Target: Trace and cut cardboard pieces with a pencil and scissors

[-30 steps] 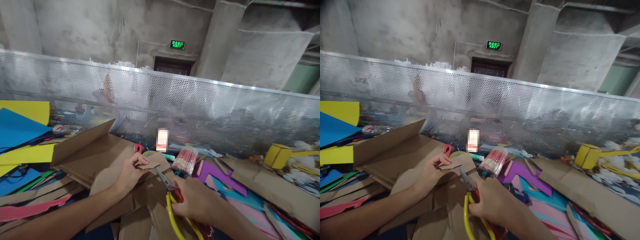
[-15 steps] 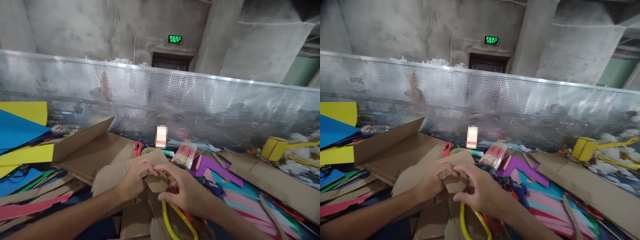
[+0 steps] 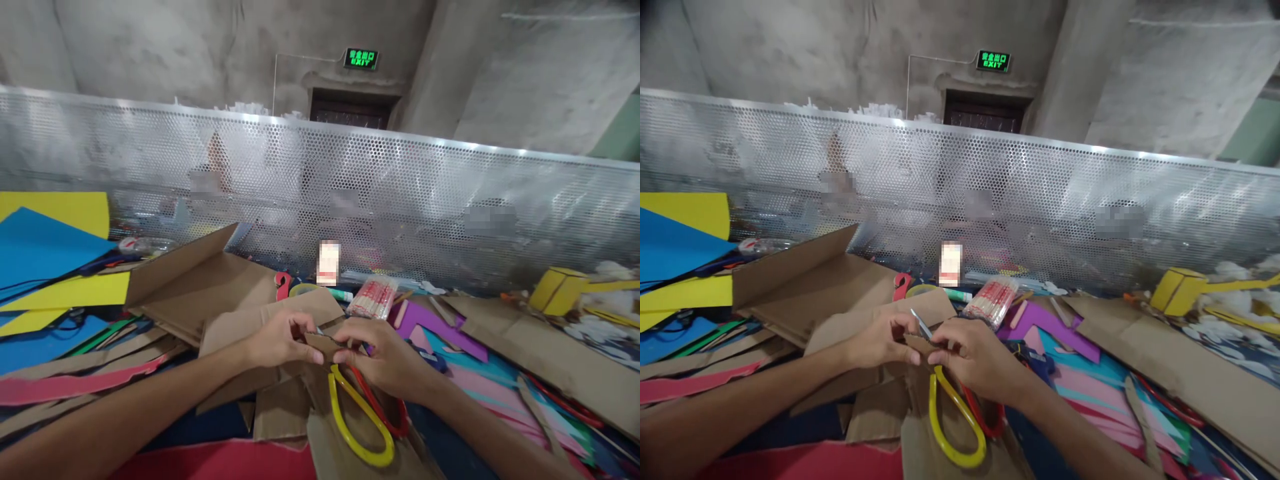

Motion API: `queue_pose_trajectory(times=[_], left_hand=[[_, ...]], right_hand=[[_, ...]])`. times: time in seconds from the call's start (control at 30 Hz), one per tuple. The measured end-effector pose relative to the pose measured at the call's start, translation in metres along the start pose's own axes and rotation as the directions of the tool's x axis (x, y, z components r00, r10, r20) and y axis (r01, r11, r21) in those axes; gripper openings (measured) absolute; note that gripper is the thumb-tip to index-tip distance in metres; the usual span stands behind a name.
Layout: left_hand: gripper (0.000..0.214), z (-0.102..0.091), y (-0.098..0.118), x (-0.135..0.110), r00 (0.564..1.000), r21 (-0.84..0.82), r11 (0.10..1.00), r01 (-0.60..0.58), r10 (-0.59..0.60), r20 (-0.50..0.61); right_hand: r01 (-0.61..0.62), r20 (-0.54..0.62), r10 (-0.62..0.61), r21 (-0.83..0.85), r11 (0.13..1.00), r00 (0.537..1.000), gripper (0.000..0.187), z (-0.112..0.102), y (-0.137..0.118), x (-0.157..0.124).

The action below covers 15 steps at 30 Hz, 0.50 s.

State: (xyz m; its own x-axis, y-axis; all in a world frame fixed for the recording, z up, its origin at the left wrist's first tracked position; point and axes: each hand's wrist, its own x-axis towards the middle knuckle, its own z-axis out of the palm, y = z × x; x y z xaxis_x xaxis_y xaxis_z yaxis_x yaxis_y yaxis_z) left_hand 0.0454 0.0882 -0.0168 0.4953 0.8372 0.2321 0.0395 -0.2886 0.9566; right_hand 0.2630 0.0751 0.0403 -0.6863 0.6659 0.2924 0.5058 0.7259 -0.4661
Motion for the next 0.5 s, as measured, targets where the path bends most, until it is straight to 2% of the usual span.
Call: queue_pose_trajectory(times=[0.1,0.2,0.33,0.43,0.5], left_hand=[[0.024,0.001,0.019,-0.003,0.993,0.244,0.963,-0.113,0.121,-0.017],[0.018,0.005,0.031,-0.005,0.975,0.456,0.872,-0.178,0.218,-0.036],[0.021,0.013,0.029,-0.007,0.96,0.685,0.697,-0.21,0.279,0.011],[0.023,0.016,0.025,-0.01,0.934,0.785,0.548,-0.29,0.34,0.107],[0.033,0.016,0.026,-0.013,0.935,0.828,0.482,-0.288,0.327,0.135]], right_hand=[[-0.068,-0.062,0.067,-0.007,0.998,0.996,0.019,0.003,-0.003,-0.001],[-0.061,-0.091,0.055,-0.059,0.996,0.994,0.019,0.005,-0.003,-0.001],[-0.051,-0.031,0.047,-0.146,0.988,0.998,0.012,0.002,0.0,0.0],[-0.028,0.017,0.032,-0.2,0.979,0.999,0.007,-0.001,0.007,0.001],[-0.012,0.044,0.022,-0.221,0.975,0.999,0.007,-0.004,0.012,0.001]])
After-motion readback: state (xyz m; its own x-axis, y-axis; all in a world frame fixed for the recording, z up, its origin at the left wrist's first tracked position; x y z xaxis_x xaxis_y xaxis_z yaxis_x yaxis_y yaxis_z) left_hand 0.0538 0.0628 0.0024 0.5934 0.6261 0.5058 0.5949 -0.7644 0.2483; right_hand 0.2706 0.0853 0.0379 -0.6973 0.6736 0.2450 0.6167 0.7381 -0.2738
